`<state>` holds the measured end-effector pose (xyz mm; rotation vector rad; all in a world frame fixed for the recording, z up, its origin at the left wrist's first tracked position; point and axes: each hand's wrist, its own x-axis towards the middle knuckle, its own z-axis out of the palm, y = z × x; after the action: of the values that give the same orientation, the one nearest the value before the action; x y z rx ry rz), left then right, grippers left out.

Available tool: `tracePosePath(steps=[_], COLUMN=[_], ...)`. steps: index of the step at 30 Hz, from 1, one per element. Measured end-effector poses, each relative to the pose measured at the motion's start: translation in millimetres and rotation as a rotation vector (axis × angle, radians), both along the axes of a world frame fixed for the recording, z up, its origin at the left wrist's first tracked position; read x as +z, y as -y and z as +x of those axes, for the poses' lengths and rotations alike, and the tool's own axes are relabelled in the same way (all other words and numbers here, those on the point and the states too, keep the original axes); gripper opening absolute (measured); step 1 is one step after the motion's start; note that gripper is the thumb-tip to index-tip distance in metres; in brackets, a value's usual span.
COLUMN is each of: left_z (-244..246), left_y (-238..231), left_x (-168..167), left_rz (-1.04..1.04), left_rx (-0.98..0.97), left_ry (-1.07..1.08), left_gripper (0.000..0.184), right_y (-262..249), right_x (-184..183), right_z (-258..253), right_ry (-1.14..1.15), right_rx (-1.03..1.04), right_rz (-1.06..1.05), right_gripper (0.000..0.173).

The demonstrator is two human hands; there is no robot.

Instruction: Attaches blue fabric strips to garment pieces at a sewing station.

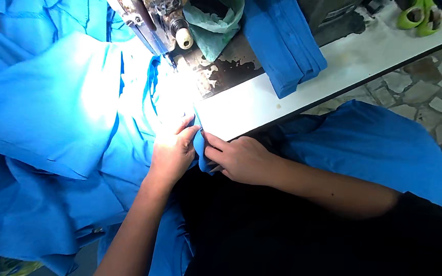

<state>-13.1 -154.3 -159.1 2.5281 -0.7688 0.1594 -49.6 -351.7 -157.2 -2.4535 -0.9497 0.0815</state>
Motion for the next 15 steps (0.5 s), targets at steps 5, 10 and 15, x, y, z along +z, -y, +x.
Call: tracePosePath(steps=[5,10,15], left_z=[2.9,3.4,5.1], left_y=[-10.7,-12.3,-12.8], left_x=[-7.7,-13.0,-15.0], left_rz=[0.011,0.004,-0.007], left_rx=[-0.109,-0.121,-0.116], left_ry=[0.059,0.093,0.112], left_gripper=[0.033,0.036,0.037], right_y=[-0.1,0.2,-0.5], right_x=[-1.5,-2.8,-3.2], right_z=[-1.2,-0.7,3.1], right_ry=[0.013,0.075,0.089], right_rx=[0.0,0.018,0.036], right_rz=[-0.004,0.0,0.015], right_gripper=[0.017,0.013,0.009])
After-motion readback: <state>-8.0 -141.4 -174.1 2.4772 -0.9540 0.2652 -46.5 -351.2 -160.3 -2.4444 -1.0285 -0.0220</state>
